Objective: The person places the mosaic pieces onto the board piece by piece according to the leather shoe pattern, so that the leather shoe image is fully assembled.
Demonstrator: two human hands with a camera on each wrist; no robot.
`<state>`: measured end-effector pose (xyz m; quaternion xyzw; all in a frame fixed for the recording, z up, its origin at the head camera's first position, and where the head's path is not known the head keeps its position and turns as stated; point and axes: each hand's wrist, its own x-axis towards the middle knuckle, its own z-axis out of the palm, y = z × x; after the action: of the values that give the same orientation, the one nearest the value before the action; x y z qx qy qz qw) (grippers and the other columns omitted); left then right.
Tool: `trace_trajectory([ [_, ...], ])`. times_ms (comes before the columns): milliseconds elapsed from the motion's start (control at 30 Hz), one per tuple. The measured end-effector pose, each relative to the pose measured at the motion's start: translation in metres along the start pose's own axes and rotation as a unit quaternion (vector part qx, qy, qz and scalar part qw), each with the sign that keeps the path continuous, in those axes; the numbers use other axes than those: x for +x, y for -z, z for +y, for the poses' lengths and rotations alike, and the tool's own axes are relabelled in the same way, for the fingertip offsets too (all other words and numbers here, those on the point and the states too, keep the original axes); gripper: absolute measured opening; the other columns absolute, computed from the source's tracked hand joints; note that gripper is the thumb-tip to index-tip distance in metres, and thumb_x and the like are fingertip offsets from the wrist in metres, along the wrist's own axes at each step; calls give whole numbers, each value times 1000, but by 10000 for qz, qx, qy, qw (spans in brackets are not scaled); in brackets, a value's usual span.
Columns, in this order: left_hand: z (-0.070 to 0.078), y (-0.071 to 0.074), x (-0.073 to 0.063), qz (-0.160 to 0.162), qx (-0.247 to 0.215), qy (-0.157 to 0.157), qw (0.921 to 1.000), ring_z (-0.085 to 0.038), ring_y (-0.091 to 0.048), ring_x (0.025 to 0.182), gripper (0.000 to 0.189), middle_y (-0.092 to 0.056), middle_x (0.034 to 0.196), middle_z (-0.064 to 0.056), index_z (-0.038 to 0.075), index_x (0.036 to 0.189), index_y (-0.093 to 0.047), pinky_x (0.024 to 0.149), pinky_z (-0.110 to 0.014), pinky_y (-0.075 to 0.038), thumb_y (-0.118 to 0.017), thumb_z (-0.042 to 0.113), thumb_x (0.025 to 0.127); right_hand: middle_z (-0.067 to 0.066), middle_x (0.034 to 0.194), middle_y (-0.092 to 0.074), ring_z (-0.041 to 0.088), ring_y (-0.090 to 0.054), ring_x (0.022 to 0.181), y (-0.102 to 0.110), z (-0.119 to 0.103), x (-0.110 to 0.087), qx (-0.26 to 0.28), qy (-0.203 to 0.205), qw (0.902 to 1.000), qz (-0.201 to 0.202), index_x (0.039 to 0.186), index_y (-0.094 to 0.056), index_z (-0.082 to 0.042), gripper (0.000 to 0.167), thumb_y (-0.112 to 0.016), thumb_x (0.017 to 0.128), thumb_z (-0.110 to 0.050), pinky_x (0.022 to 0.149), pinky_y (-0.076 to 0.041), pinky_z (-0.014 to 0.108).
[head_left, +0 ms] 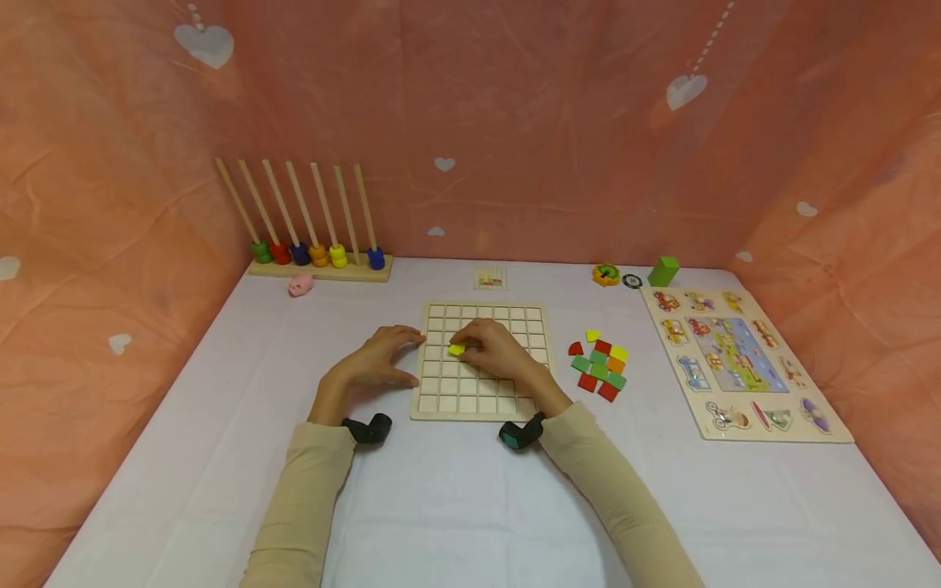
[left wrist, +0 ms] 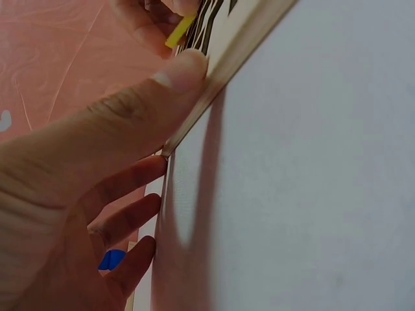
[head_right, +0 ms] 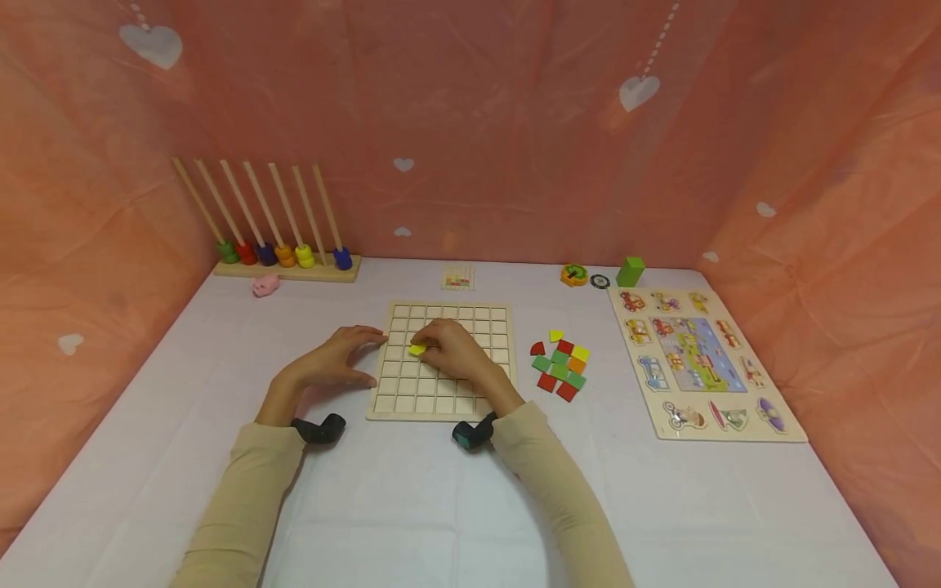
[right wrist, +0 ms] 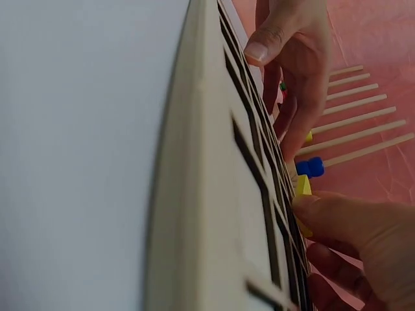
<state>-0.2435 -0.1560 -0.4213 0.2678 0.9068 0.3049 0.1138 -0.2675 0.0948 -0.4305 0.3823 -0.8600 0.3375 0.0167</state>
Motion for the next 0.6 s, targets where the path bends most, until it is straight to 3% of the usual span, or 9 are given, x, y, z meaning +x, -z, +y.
trace_trajectory([
  [300,-2,0,1,51,97,-156,9998,-38,-29,129,71,-39,140,-20,-1,133,-47,108,-53,-22,-78,24,75,7,101,-66,19,-58,94,-7,0,4,106,31,9999,131,103,-69,-4,22,-70,82,-7,85,-45,32],
  [600,-3,-2,0,30,17,-150,9999,-37,-28,130,71,-38,142,-19,0,134,-46,108,-53,-22,-78,23,75,8,99,-59,19,-51,88,-5,-2,2,170,-115,9995,-240,106,-71,-6,24,-70,83,-13,76,-42,30],
])
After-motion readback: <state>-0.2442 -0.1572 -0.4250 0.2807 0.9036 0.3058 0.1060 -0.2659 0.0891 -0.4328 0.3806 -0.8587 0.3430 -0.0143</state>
